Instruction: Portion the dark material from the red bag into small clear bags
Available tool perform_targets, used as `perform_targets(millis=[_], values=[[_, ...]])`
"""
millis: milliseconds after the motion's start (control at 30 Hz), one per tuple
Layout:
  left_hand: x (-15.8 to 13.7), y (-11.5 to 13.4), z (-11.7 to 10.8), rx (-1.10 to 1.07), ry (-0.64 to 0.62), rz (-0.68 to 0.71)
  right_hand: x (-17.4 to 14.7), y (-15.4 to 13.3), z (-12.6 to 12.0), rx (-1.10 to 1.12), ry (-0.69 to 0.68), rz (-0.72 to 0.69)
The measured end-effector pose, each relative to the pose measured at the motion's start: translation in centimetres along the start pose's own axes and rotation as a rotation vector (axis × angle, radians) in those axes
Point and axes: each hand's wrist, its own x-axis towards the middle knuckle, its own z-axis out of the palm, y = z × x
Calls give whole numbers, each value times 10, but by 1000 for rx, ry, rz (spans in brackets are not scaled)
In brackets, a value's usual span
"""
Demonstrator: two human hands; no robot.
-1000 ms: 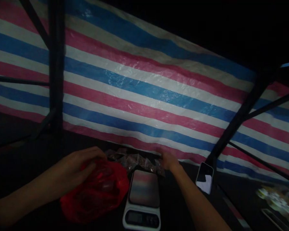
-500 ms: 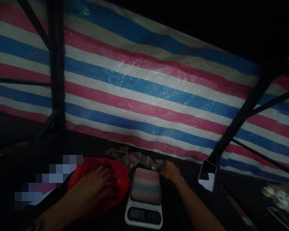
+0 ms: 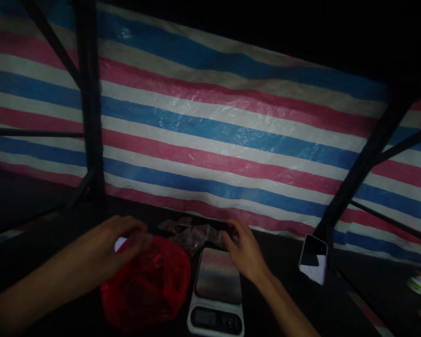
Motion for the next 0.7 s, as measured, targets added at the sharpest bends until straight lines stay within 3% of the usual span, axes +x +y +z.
perform_targets(millis=[33, 100, 200, 300, 367, 500, 700], values=[[6, -3, -11, 14, 5, -3, -7, -23, -2, 54, -2, -103], [19, -11, -22, 30, -138, -28, -18, -64, -2, 224, -84, -422], [29, -22, -8, 17, -291, -1, -20, -100, 15, 102, -303, -619], [27, -32, 22, 80, -293, 0, -3, -100, 46, -70, -507, -515], [22, -38, 38, 134, -306, -9, 9, -91, 64, -103, -558, -456], [12, -49, 51, 171, -337, 10, 18, -78, 80, -85, -552, -409], [7, -52, 49, 163, -342, 93, 13, -83, 76, 115, -501, -435]])
